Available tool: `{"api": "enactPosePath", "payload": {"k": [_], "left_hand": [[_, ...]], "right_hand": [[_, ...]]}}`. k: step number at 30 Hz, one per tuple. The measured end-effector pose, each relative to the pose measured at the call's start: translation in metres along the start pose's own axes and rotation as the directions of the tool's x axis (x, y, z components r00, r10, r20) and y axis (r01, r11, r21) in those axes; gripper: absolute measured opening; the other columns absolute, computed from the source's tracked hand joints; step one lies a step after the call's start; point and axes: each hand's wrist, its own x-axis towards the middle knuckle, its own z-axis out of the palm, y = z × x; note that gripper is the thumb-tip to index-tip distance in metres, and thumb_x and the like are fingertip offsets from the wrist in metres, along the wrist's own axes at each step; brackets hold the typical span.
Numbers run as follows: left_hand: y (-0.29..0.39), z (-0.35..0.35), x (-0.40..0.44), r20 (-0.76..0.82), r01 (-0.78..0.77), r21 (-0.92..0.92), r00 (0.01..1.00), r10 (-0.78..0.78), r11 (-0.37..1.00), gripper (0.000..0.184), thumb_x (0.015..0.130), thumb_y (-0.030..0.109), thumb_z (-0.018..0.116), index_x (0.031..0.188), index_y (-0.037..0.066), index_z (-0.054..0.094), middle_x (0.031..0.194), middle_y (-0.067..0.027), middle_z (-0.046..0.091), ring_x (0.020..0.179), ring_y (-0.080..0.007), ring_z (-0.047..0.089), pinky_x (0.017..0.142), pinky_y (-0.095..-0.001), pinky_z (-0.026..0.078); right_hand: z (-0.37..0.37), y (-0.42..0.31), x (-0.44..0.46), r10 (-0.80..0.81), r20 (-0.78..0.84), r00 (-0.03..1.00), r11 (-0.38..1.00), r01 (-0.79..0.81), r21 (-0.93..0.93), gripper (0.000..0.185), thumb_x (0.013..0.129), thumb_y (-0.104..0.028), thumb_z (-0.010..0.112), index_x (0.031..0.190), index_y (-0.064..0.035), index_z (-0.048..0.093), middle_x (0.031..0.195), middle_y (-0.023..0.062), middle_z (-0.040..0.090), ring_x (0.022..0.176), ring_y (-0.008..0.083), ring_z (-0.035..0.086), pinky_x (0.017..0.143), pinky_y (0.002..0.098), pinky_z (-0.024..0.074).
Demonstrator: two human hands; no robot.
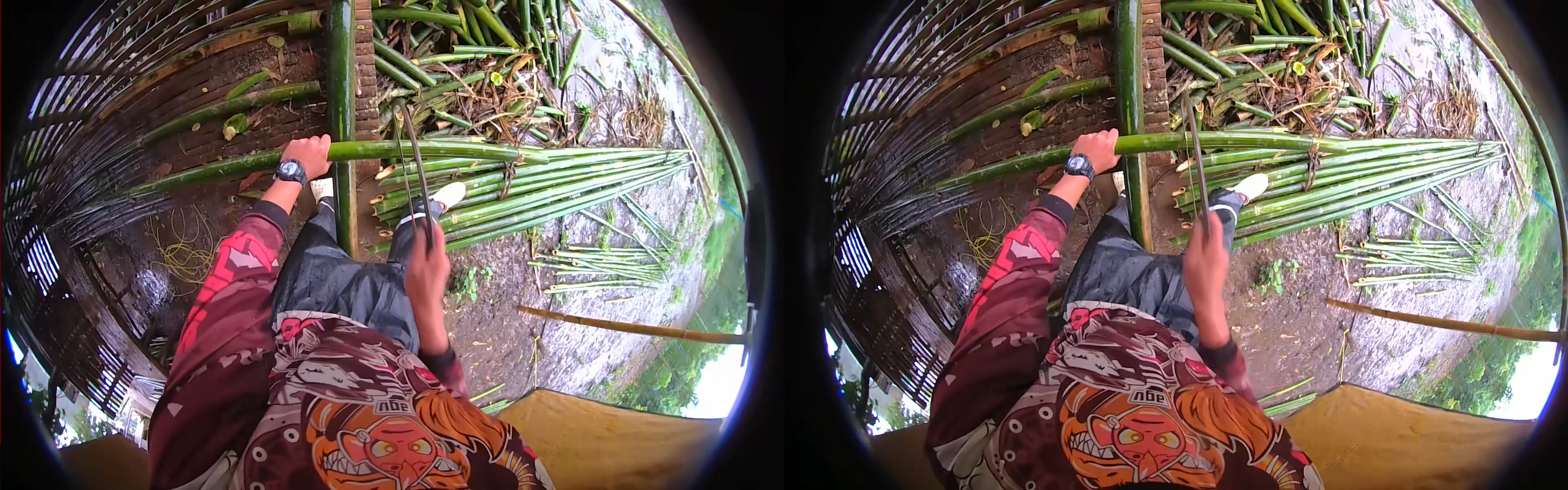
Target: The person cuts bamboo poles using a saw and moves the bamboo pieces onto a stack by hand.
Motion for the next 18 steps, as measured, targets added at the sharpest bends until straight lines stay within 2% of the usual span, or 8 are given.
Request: {"api": "enactPosePath", "payload": {"k": [2,4,7,11,14,15,16,18], "left_hand": [[-0.002,0.010,-0.003,-0.115,-0.040,-0.010,0.993,0.039,0.999,0.032,0.082,0.033,0.076,0.096,0.010,0.059,0.082,-0.0136,0.072,0.076,-0.0350,0.074,0.064,-0.0482,0.060],[-0.004,-0.006,0.001,-0.045,-0.027,-0.007,0.999,0.026,1.000,0.026,0.086,0.030,0.071,0.097,0.009,0.061,0.085,-0.0169,0.074,0.078,-0.0358,0.075,0.067,-0.0496,0.061],[0.000,0.005,-0.002,-0.022,0.005,-0.007,1.000,-0.006,1.000,0.032,0.085,0.035,0.073,0.099,0.010,0.059,0.085,-0.0142,0.073,0.077,-0.0364,0.074,0.066,-0.0493,0.060],[-0.002,0.012,-0.001,0.010,0.030,-0.031,1.000,-0.030,0.999,0.030,0.085,0.033,0.072,0.100,0.010,0.060,0.086,-0.0163,0.073,0.079,-0.0371,0.074,0.068,-0.0502,0.060],[-0.001,0.002,0.000,0.037,0.033,-0.037,0.999,-0.032,0.999,0.032,0.083,0.032,0.071,0.102,0.009,0.061,0.086,-0.0168,0.073,0.078,-0.0388,0.074,0.070,-0.0510,0.060],[-0.004,0.014,-0.002,-0.128,-0.026,-0.063,0.992,0.018,0.998,0.031,0.082,0.030,0.070,0.102,0.008,0.061,0.086,-0.0180,0.073,0.078,-0.0390,0.073,0.069,-0.0511,0.060],[0.002,0.013,-0.006,-0.208,-0.030,-0.040,0.978,0.021,0.999,0.030,0.081,0.027,0.068,0.103,0.008,0.062,0.087,-0.0185,0.072,0.081,-0.0384,0.074,0.071,-0.0504,0.060],[-0.001,0.016,-0.005,-0.081,0.018,-0.015,0.997,-0.020,1.000,0.028,0.080,0.025,0.067,0.101,0.007,0.062,0.086,-0.0183,0.072,0.080,-0.0382,0.073,0.071,-0.0511,0.060]], "right_hand": [[0.054,0.005,0.081,-0.045,0.089,0.995,0.997,0.039,0.066,0.038,0.108,-0.025,0.050,0.139,-0.0025,0.051,0.108,0.0311,0.068,0.091,0.0527,0.066,0.073,0.0544,0.0524],[0.069,-0.018,0.127,0.087,0.146,0.985,0.996,-0.080,-0.049,0.036,0.108,-0.025,0.049,0.135,-0.0010,0.053,0.115,0.0313,0.066,0.091,0.0537,0.064,0.073,0.0569,0.0505],[0.036,-0.007,0.065,-0.002,0.087,0.996,1.000,0.005,-0.028,0.034,0.108,-0.025,0.050,0.131,-0.0006,0.053,0.118,0.0323,0.065,0.095,0.0532,0.064,0.076,0.0569,0.0502],[-0.045,-0.017,-0.056,0.251,0.055,0.966,0.966,-0.247,-0.072,0.034,0.106,-0.031,0.054,0.117,0.0002,0.062,0.094,0.0241,0.063,0.083,0.0344,0.063,0.074,0.0447,0.0493],[-0.022,-0.003,-0.027,0.273,0.144,0.951,0.961,-0.264,-0.077,0.030,0.105,-0.026,0.053,0.118,-0.0005,0.062,0.096,0.0273,0.062,0.082,0.0361,0.064,0.069,0.0475,0.0477],[0.007,0.019,0.003,-0.054,0.205,0.977,0.953,0.112,-0.280,0.029,0.104,-0.022,0.051,0.119,0.0000,0.062,0.099,0.0301,0.062,0.083,0.0394,0.064,0.066,0.0508,0.0460],[0.014,0.016,0.012,-0.028,0.208,0.978,0.962,0.083,-0.262,0.028,0.104,-0.019,0.050,0.120,0.0005,0.061,0.100,0.0291,0.062,0.082,0.0415,0.063,0.066,0.0516,0.0459],[-0.006,0.009,-0.020,0.083,0.156,0.984,0.992,-0.067,-0.103,0.031,0.103,-0.017,0.050,0.126,-0.0014,0.062,0.101,0.0279,0.063,0.083,0.0415,0.063,0.068,0.0504,0.0487]]}}
